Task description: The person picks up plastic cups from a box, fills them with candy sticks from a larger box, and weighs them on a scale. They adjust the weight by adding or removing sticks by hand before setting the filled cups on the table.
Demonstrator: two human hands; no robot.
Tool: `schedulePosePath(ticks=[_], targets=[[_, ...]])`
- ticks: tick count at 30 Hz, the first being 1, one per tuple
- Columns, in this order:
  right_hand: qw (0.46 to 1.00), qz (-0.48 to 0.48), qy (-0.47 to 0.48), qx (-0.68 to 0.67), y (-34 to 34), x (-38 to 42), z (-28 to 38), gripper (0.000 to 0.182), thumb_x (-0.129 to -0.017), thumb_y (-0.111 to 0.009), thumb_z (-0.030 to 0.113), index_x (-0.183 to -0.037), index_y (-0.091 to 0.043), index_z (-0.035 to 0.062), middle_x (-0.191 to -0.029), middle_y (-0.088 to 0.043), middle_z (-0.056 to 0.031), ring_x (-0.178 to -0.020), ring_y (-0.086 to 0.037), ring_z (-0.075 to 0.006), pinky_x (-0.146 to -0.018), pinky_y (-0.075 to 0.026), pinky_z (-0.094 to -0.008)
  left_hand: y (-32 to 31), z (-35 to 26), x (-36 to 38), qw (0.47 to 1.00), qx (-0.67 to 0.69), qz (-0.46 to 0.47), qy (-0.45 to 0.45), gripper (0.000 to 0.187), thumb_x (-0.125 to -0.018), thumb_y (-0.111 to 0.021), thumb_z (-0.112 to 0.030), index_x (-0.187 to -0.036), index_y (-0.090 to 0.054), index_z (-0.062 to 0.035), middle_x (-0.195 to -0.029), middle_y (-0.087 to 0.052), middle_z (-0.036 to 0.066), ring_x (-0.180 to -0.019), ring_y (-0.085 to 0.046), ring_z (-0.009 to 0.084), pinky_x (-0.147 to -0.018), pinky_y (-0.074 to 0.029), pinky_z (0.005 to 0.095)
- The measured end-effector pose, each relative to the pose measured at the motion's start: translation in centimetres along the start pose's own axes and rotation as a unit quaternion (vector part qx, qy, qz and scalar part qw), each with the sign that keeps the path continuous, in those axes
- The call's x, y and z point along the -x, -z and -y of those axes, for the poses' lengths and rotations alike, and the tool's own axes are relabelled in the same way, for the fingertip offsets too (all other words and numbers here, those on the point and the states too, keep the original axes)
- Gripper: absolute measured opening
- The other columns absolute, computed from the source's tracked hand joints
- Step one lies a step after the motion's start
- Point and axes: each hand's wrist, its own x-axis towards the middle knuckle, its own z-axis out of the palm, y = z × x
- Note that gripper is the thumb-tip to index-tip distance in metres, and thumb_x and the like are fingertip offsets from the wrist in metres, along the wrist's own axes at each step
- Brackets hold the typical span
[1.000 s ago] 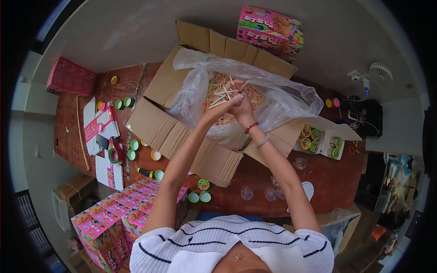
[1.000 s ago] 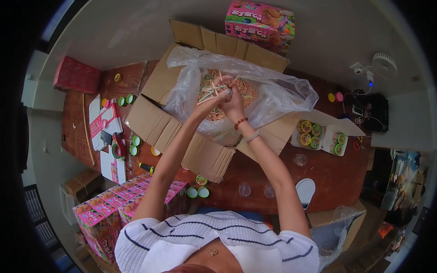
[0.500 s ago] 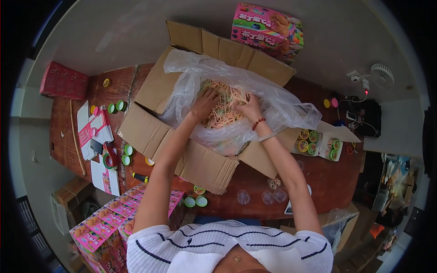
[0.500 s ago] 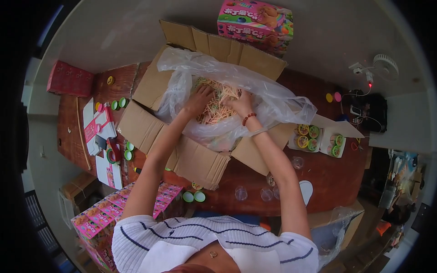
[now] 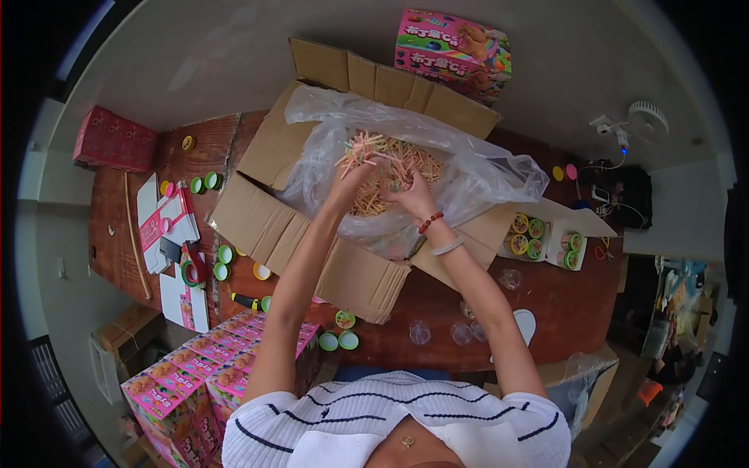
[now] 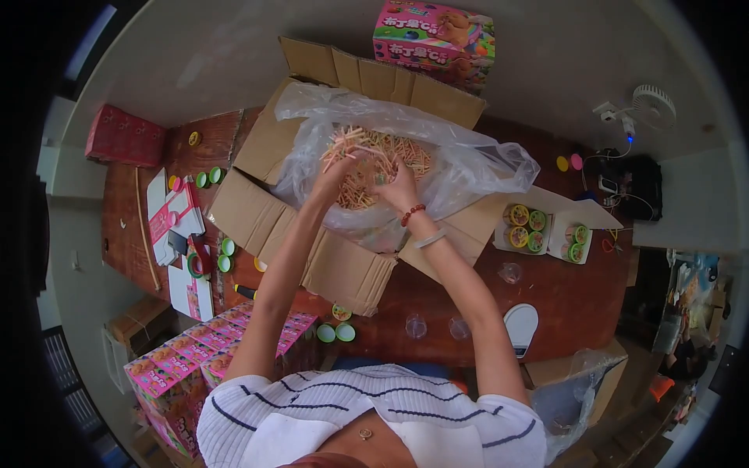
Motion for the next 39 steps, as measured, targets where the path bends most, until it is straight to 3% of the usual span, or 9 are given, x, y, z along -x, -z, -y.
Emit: schedulePosePath(ticks=[7, 14, 15, 19, 23, 25, 30, 32, 39], targets=[[0.965, -0.088, 0.246, -0.017, -2.2, 0.7, 1.3, 0.062, -0.062, -0.091, 0.008, -0.117, -0.060, 0.0059, -0.106, -0.068, -0.0064, -0.098, -0.067, -0.0206, -0.086, -0.055, -0.0348, -4.6, -3.6, 2.5, 0.990, -0.029, 0.022, -0.133, 0.036, -0.091, -0.070, -0.017, -0.123, -0.062, -0.0027, -0.120, -0.068, 0.009, -0.102, -0.064, 0.0134, -0.085, -0.052, 0.0307], [0.973, -0.059, 0.220, -0.031, -2.7, 0.8, 3.2, 0.051, -0.067, -0.085, 0.006, -0.114, -0.066, 0.0064, -0.105, -0.074, -0.0080, -0.094, -0.070, -0.0209, -0.081, -0.057, -0.0348, -3.8, -1.0, 0.5, 0.994, -0.001, 0.047, -0.097, 0.027, -0.096, -0.066, -0.012, -0.119, -0.053, -0.0056, -0.125, -0.063, 0.011, -0.112, -0.061, 0.0169, -0.098, -0.049, 0.0356], [0.973, -0.068, 0.099, 0.199, -3.0, -1.9, -1.9, 0.046, -0.070, -0.085, 0.008, -0.112, -0.066, 0.0073, -0.096, -0.075, -0.0058, -0.090, -0.070, -0.0179, -0.078, -0.056, -0.0348, -4.1, -0.4, 0.3, 0.997, 0.008, 0.038, -0.069, 0.027, -0.101, -0.062, -0.022, -0.121, -0.057, -0.0051, -0.117, -0.065, 0.009, -0.093, -0.062, 0.0125, -0.082, -0.052, 0.0279], [0.992, -0.071, 0.079, 0.071, -2.7, -2.4, -1.4, 0.045, -0.071, -0.085, 0.011, -0.112, -0.067, 0.0072, -0.099, -0.075, -0.0063, -0.091, -0.071, -0.0183, -0.079, -0.056, -0.0345, -2.5, 2.2, -0.8, 0.992, -0.069, 0.019, -0.100, 0.047, -0.107, -0.044, -0.042, -0.129, -0.060, -0.0043, -0.117, -0.066, 0.007, -0.103, -0.061, 0.0150, -0.091, -0.048, 0.0297], [0.939, -0.096, 0.265, 0.196, -3.4, -2.3, -1.9, 0.066, -0.070, -0.088, 0.023, -0.126, -0.059, 0.0064, -0.130, -0.063, -0.0145, -0.112, -0.066, -0.0298, -0.093, -0.054, -0.0395, -1.8, 4.2, -1.7, 0.997, 0.075, 0.019, -0.006, 0.053, -0.110, -0.037, -0.044, -0.131, -0.059, -0.0006, -0.122, -0.066, 0.010, -0.109, -0.062, 0.0178, -0.096, -0.048, 0.0326], [0.978, -0.104, 0.127, 0.128, -3.9, -2.6, -2.5, 0.074, -0.068, -0.088, 0.026, -0.130, -0.054, 0.0061, -0.139, -0.056, -0.0163, -0.120, -0.061, -0.0329, -0.097, -0.052, -0.0427, -1.0, 5.8, -2.3, 0.988, 0.135, -0.027, 0.063, 0.054, -0.110, -0.036, -0.044, -0.135, -0.057, -0.0013, -0.125, -0.065, 0.011, -0.111, -0.062, 0.0173, -0.100, -0.047, 0.0333], [0.987, -0.062, 0.088, 0.119, -2.7, -2.0, 0.5, 0.080, -0.066, -0.091, 0.017, -0.130, -0.046, 0.0007, -0.111, -0.071, -0.0178, -0.106, -0.069, -0.0342, -0.090, -0.055, -0.0407, -0.3, 3.5, -1.8, 0.993, 0.109, 0.029, 0.046, 0.055, -0.111, -0.034, -0.043, -0.141, -0.053, -0.0013, -0.135, -0.061, 0.010, -0.118, -0.060, 0.0186, -0.104, -0.045, 0.0326], [0.933, -0.140, 0.258, 0.209, -3.8, -3.6, -3.5, 0.082, -0.065, -0.090, 0.014, -0.134, -0.046, 0.0008, -0.111, -0.070, -0.0195, -0.104, -0.069, -0.0356, -0.088, -0.056, -0.0413, -0.9, 2.6, -0.8, 0.994, 0.075, 0.070, -0.027, 0.054, -0.112, -0.030, -0.039, -0.145, -0.048, -0.0010, -0.142, -0.056, 0.011, -0.129, -0.052, 0.0187, -0.111, -0.039, 0.0330], [0.919, -0.145, 0.273, 0.244, -4.1, -3.8, -4.7, 0.092, -0.069, -0.084, 0.007, -0.146, -0.034, 0.0015, -0.121, -0.060, -0.0285, -0.111, -0.060, -0.0468, -0.093, -0.052, -0.0490, 0.6, 1.6, 0.4, 0.954, -0.268, 0.039, -0.126, 0.038, -0.103, -0.051, -0.020, -0.138, -0.057, -0.0058, -0.140, -0.057, 0.017, -0.131, -0.053, 0.0320, -0.111, -0.041, 0.0397]])
